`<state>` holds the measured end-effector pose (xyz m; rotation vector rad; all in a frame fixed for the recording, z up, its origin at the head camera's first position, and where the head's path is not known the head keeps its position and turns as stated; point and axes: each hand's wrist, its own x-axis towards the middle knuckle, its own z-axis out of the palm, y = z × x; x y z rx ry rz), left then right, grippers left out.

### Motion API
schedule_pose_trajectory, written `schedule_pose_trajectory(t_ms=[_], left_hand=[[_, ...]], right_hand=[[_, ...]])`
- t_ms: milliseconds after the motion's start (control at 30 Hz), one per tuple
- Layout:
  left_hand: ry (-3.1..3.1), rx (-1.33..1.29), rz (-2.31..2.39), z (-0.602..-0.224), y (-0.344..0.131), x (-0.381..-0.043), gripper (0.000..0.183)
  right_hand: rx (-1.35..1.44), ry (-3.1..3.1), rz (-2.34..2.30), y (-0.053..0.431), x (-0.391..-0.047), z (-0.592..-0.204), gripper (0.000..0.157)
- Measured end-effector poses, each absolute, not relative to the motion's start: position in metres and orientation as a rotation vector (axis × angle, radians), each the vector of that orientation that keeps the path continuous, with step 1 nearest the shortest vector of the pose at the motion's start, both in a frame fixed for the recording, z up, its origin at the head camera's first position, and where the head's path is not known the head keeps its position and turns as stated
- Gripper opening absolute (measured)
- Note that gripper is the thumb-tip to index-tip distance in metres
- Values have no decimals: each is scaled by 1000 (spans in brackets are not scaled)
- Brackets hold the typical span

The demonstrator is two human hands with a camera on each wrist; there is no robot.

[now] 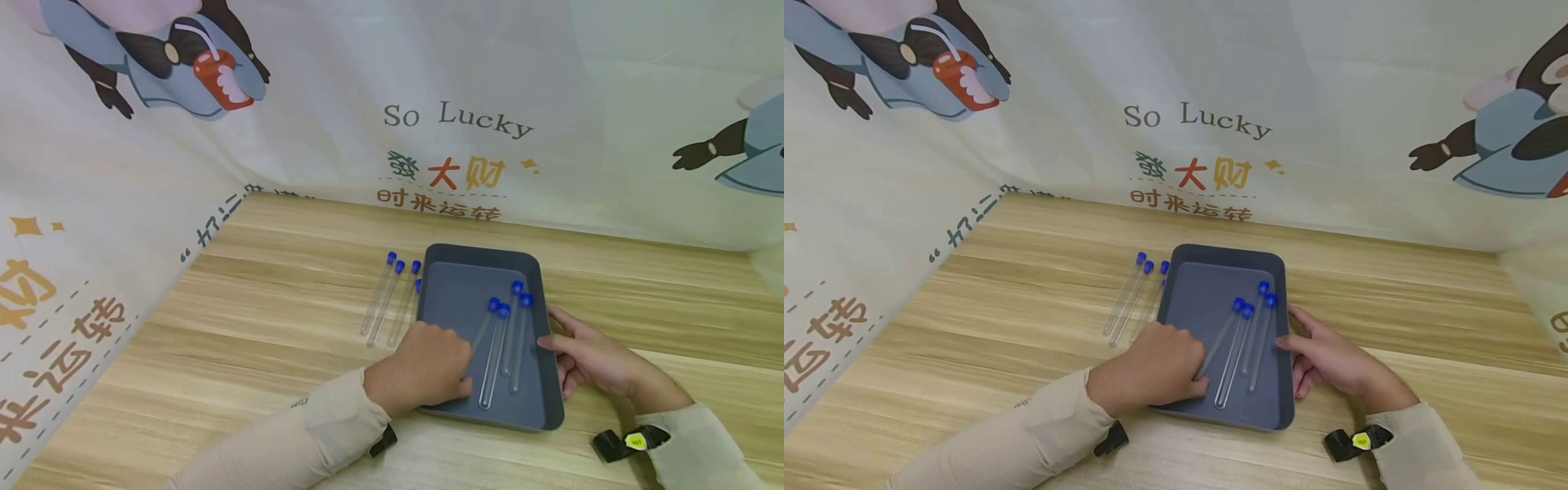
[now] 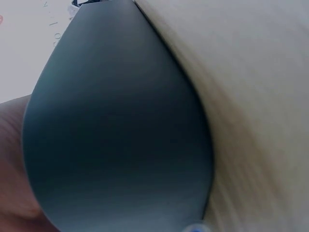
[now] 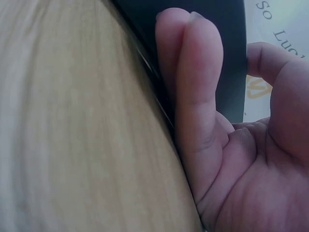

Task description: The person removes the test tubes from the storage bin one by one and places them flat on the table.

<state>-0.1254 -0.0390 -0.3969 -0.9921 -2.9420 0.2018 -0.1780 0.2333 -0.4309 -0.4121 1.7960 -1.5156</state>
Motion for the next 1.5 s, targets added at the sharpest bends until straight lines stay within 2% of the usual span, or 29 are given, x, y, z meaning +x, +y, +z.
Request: schedule_pose_trajectory(t_ms=[1500], left_hand=[[-2958,-1002,171,-396,-40,-124,43]], right_hand=[[-411,1800,-1529,233,-177,-429,79]])
